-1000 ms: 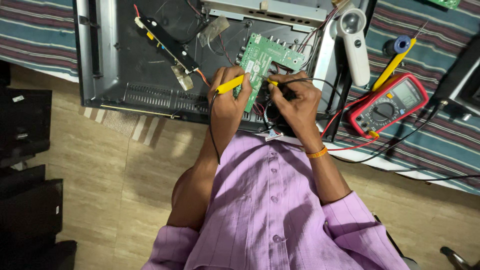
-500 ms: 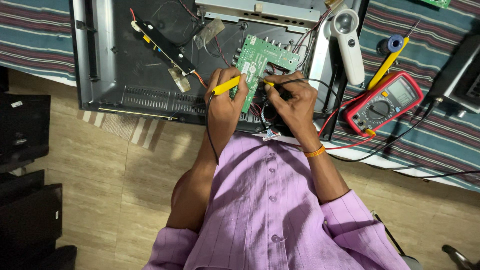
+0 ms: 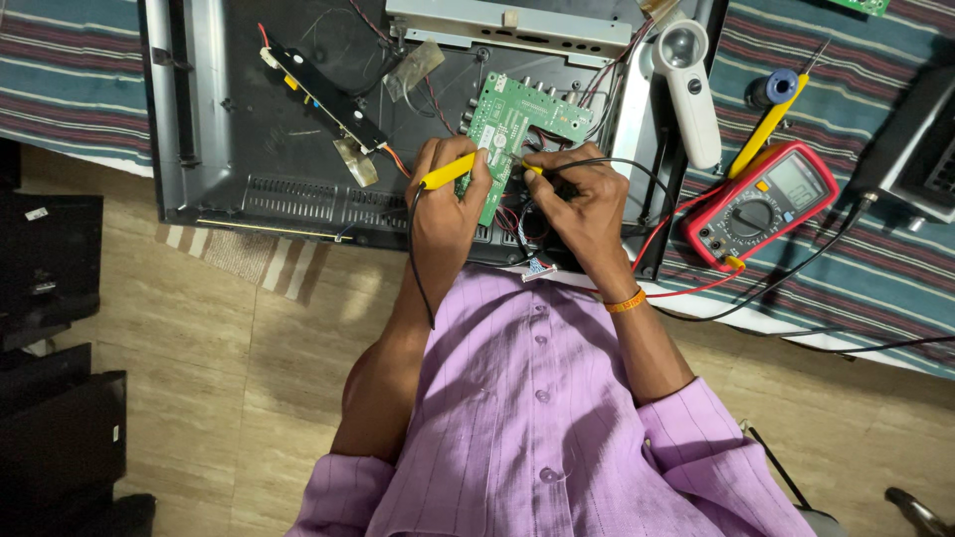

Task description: The person uses a soldering iron to work on a green circuit board inside a disassembled television chassis, then uses a multimeter with yellow probes to test electrical continuity across various points on the board and its wiring.

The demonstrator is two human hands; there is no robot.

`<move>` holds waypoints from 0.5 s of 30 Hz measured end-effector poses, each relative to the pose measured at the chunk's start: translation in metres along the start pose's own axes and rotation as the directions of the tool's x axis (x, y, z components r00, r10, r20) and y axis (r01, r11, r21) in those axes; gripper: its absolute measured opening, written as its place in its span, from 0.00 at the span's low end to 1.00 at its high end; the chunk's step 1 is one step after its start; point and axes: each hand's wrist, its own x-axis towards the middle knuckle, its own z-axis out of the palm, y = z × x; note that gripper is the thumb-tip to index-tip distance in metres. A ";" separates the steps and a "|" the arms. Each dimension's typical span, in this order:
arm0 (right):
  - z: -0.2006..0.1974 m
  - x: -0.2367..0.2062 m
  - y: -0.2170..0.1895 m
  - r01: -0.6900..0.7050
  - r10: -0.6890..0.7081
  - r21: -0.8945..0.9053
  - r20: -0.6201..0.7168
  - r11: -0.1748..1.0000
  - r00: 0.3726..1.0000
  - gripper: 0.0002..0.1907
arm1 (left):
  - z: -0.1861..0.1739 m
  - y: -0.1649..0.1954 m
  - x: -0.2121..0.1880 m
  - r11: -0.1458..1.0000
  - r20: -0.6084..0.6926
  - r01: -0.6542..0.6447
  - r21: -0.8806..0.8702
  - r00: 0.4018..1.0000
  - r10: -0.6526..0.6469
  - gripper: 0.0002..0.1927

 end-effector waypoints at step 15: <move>0.001 0.000 0.002 -0.012 0.012 -0.002 0.004 1.000 1.000 0.07 | -0.001 0.003 -0.001 1.000 -0.002 0.018 -0.007 1.000 -0.018 0.05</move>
